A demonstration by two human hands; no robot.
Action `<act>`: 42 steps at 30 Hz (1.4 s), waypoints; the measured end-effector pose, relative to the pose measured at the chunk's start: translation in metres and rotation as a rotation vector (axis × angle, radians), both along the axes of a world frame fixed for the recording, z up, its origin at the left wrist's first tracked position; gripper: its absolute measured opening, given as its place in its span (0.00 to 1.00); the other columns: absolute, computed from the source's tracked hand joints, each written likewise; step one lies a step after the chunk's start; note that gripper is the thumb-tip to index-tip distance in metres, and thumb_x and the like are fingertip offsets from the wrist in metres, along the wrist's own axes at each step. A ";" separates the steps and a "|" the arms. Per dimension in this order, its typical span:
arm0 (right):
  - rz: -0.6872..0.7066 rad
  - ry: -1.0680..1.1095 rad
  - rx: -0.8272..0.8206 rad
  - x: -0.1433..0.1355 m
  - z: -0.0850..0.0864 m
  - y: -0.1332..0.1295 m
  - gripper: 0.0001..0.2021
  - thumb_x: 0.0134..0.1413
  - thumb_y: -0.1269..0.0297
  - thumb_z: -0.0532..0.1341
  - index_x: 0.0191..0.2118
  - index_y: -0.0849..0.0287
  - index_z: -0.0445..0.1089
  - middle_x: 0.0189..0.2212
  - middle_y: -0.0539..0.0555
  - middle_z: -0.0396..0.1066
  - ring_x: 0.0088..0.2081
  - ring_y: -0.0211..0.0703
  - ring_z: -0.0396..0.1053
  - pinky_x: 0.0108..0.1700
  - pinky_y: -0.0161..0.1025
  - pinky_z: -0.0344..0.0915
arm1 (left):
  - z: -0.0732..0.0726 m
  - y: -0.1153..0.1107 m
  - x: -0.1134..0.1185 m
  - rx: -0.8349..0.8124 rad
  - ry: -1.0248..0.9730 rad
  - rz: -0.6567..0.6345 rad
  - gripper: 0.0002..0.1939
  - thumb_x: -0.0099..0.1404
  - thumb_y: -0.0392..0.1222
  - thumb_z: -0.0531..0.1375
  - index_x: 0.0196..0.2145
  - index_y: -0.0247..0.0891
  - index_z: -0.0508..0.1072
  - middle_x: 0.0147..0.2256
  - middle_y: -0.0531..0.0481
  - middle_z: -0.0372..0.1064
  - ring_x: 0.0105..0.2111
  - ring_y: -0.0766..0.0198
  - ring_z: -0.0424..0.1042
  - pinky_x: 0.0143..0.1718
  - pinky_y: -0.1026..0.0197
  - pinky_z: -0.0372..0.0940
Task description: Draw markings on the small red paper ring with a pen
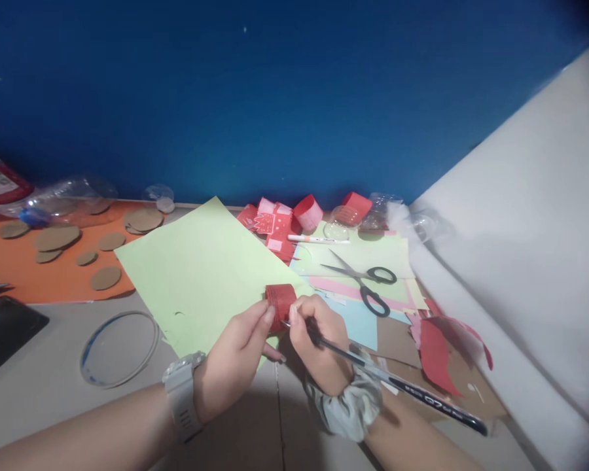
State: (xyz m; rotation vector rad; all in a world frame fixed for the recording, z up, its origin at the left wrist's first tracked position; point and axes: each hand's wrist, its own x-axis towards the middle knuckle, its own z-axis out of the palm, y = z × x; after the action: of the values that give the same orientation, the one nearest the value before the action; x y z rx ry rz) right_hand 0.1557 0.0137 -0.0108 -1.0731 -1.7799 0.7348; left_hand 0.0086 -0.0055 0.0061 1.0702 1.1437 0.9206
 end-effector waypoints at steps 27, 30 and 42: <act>0.009 -0.065 0.018 -0.001 0.005 0.001 0.12 0.61 0.69 0.54 0.26 0.55 0.54 0.21 0.45 0.60 0.22 0.34 0.57 0.25 0.32 0.57 | -0.001 0.000 0.000 -0.020 0.015 -0.003 0.18 0.72 0.50 0.50 0.43 0.34 0.74 0.39 0.48 0.73 0.28 0.65 0.74 0.32 0.63 0.74; 0.035 -0.109 0.030 0.000 0.006 0.001 0.13 0.61 0.69 0.54 0.25 0.55 0.53 0.21 0.45 0.60 0.23 0.33 0.58 0.26 0.32 0.56 | -0.003 -0.001 -0.001 -0.026 0.011 -0.009 0.19 0.72 0.51 0.50 0.44 0.35 0.74 0.39 0.48 0.74 0.28 0.64 0.75 0.33 0.62 0.74; 0.037 -0.078 0.082 -0.001 0.002 0.000 0.12 0.61 0.72 0.54 0.27 0.55 0.53 0.22 0.44 0.60 0.23 0.33 0.58 0.27 0.31 0.57 | -0.002 0.002 0.000 -0.043 -0.002 0.033 0.19 0.70 0.53 0.52 0.42 0.36 0.75 0.38 0.47 0.74 0.24 0.66 0.74 0.31 0.61 0.74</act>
State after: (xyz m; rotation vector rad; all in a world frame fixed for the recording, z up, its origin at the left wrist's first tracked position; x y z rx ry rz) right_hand 0.1545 0.0140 -0.0084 -1.0292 -1.8842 0.6440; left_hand 0.0089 -0.0032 0.0040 1.0178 1.1776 0.9189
